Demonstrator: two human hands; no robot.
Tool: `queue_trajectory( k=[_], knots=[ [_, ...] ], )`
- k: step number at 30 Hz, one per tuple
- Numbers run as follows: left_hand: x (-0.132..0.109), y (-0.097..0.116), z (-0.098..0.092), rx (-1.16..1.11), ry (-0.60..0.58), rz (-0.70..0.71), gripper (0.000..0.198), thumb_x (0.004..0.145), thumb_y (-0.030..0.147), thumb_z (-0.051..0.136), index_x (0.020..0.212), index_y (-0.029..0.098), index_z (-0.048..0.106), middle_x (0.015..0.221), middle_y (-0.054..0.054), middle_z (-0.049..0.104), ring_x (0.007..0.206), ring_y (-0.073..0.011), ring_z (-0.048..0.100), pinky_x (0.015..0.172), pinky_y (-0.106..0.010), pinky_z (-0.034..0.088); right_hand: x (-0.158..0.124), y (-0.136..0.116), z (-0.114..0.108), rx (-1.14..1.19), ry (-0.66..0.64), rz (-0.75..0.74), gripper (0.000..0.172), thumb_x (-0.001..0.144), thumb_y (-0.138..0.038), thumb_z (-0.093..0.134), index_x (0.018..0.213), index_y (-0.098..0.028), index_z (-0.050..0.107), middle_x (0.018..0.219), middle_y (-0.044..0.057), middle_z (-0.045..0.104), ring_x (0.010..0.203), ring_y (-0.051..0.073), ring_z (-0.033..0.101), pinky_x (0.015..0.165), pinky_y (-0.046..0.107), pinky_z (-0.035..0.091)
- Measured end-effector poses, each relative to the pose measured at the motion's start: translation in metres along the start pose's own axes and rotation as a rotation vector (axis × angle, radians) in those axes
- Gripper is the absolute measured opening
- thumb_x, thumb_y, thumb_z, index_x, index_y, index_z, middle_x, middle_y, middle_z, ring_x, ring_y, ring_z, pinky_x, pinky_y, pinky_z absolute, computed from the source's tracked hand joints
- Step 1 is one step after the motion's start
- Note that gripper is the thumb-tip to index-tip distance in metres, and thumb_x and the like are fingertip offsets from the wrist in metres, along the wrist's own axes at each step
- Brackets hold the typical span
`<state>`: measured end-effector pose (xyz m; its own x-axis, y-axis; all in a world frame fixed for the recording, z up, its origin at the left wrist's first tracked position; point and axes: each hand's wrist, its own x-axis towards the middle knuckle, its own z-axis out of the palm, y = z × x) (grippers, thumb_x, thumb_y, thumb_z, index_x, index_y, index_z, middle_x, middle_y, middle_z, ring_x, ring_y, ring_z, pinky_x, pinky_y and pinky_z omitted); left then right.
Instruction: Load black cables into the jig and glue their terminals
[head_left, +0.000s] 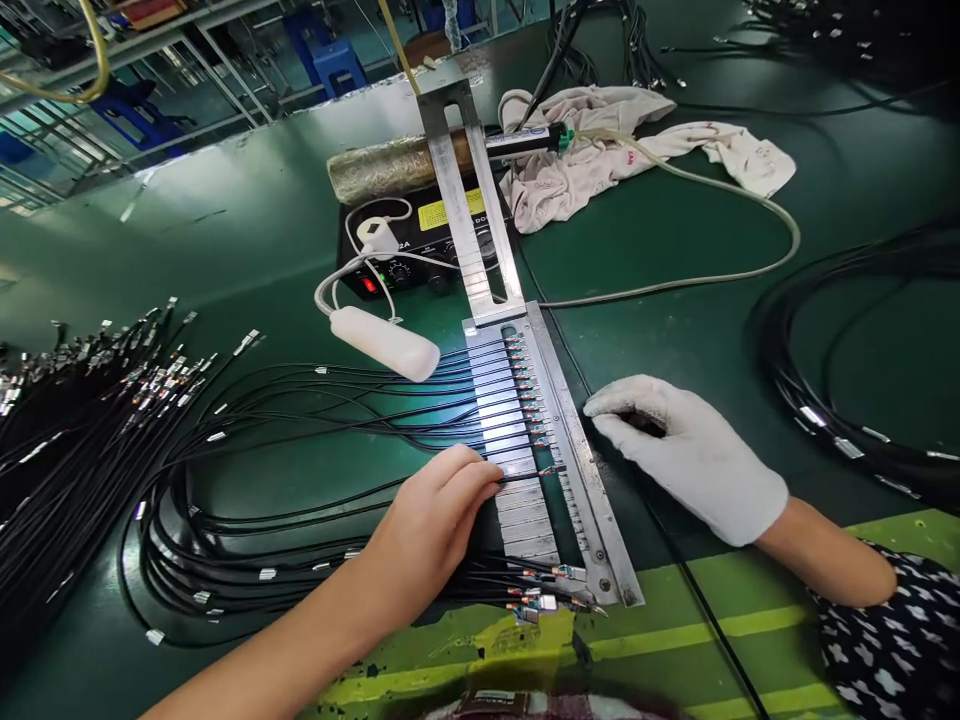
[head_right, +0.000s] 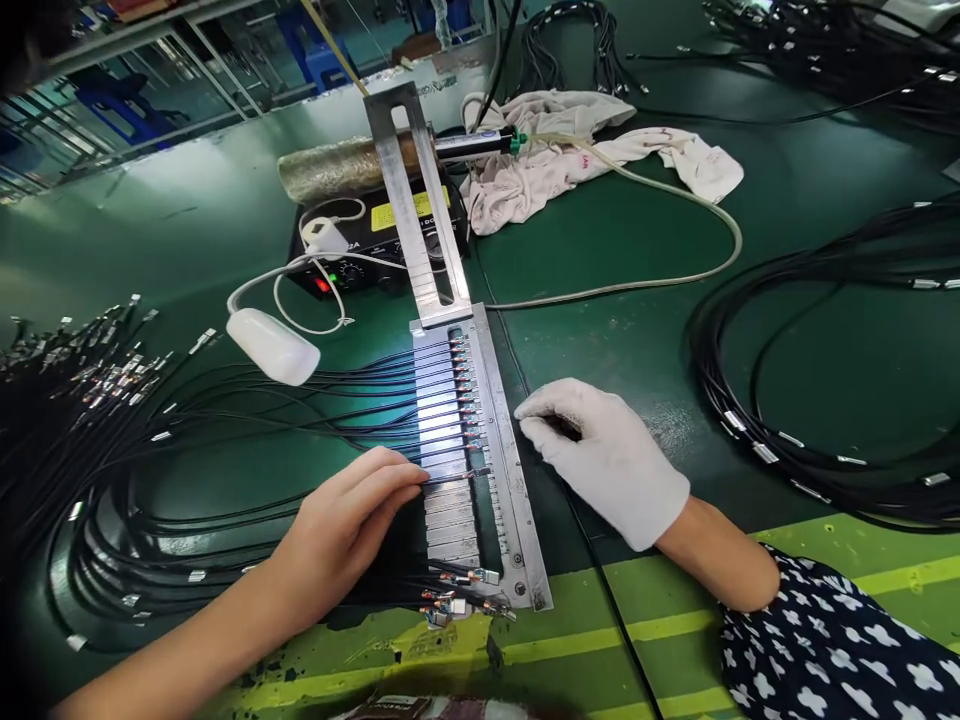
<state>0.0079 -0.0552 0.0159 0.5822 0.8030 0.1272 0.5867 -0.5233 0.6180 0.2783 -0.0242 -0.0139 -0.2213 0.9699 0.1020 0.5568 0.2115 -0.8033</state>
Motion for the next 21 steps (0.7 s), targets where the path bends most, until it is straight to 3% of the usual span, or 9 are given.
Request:
queue_trajectory(
  k=[9, 17, 21],
  knots=[
    [0.016, -0.017, -0.012, -0.048, -0.165, 0.063, 0.03, 0.097, 0.006, 0.041, 0.117, 0.021, 0.058, 0.092, -0.002, 0.059, 0.082, -0.0121, 0.058, 0.071, -0.02, 0.045, 0.002, -0.002, -0.001, 0.002, -0.033, 0.018, 0.011, 0.086, -0.022, 0.058, 0.088, -0.025, 0.068, 0.093, -0.001, 0.069, 0.087, 0.018, 0.064, 0.08, 0.035, 0.051],
    [0.02, -0.023, -0.008, -0.046, -0.173, 0.125, 0.035, 0.095, 0.001, 0.041, 0.121, 0.02, 0.055, 0.099, -0.003, 0.059, 0.088, -0.0121, 0.057, 0.077, -0.02, 0.046, 0.003, -0.001, -0.002, -0.005, -0.041, -0.002, 0.012, 0.085, -0.018, 0.058, 0.088, -0.025, 0.068, 0.092, -0.001, 0.069, 0.086, 0.018, 0.065, 0.08, 0.034, 0.051],
    [0.016, -0.017, -0.003, 0.039, -0.148, 0.109, 0.027, 0.095, 0.003, 0.042, 0.115, 0.017, 0.053, 0.096, -0.003, 0.059, 0.085, -0.0123, 0.056, 0.076, -0.021, 0.046, 0.004, 0.001, -0.002, -0.011, -0.049, 0.003, 0.014, 0.085, -0.018, 0.058, 0.088, -0.026, 0.069, 0.092, -0.001, 0.07, 0.087, 0.019, 0.066, 0.082, 0.034, 0.053]
  ],
)
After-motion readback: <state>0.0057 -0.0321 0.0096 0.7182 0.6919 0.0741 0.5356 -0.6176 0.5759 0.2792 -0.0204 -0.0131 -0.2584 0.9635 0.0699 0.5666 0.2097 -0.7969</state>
